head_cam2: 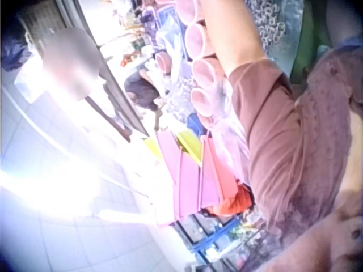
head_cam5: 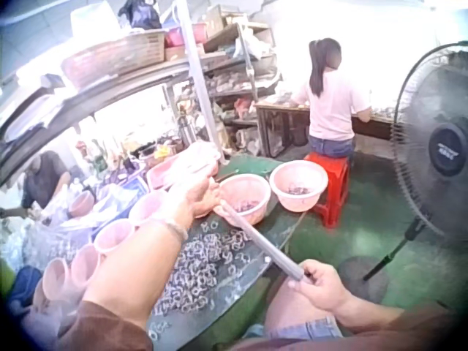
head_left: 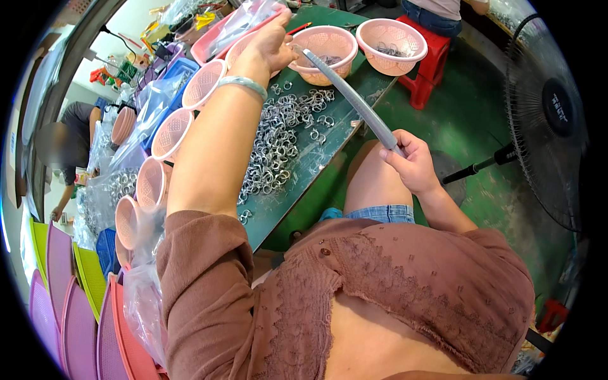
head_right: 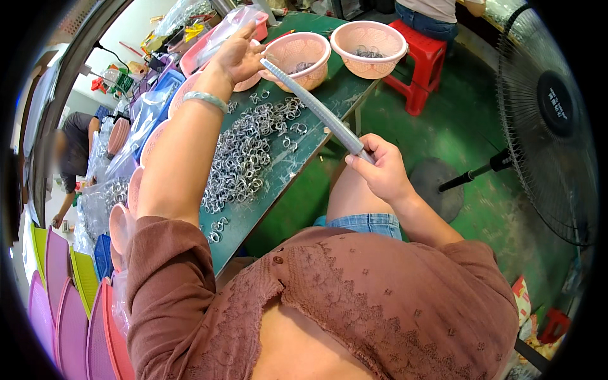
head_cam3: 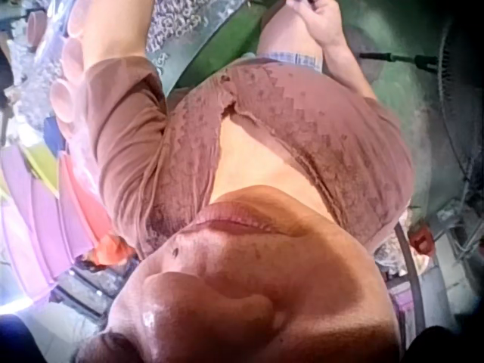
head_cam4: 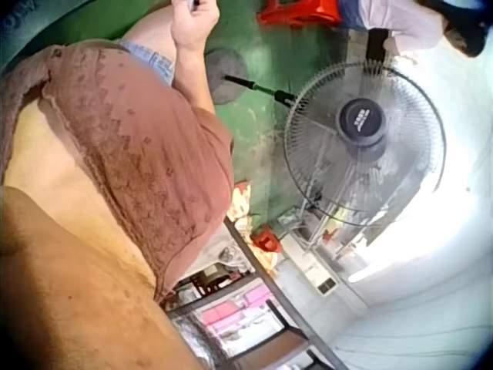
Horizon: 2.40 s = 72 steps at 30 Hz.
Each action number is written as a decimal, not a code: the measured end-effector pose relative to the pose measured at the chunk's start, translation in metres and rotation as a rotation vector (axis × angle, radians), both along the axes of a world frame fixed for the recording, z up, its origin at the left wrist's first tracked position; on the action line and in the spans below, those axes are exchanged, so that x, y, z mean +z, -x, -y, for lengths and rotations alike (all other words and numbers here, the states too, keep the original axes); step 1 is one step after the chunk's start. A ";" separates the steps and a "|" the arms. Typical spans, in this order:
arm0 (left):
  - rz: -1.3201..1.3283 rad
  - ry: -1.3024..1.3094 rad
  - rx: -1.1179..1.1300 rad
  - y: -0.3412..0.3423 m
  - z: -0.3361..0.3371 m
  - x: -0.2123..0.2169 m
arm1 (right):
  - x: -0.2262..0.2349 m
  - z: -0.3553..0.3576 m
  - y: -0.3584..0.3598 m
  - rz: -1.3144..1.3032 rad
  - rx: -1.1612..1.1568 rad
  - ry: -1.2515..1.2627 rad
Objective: The person picks up metal rings from a table, slides them onto a tapered metal sizing mandrel to measure them, and then places them into different pink bowls.
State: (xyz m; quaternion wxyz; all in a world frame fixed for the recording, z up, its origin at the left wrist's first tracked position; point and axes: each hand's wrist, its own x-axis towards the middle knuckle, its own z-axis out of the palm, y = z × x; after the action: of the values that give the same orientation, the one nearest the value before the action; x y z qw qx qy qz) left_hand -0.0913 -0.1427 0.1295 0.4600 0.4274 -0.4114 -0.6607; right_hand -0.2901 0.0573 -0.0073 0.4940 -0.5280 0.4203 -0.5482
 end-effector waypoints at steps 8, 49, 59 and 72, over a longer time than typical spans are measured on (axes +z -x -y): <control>0.769 0.403 -0.096 -0.050 0.005 -0.050 | -0.004 0.000 -0.003 -0.006 -0.005 0.006; -0.231 0.022 -0.100 -0.095 -0.057 -0.100 | -0.005 0.014 -0.019 -0.103 0.002 -0.038; -0.397 0.135 -0.013 -0.141 -0.116 -0.096 | 0.010 0.011 -0.053 -0.562 0.082 0.327; -0.329 0.200 -0.061 -0.121 -0.171 -0.107 | 0.027 0.010 -0.099 -0.830 -0.169 0.761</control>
State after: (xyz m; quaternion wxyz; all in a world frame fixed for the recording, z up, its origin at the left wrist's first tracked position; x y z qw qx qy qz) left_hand 0.0292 0.0287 0.0223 0.5411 0.2531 -0.4071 -0.6909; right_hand -0.1914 0.0471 0.0201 0.0169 -0.8045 0.3928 -0.4452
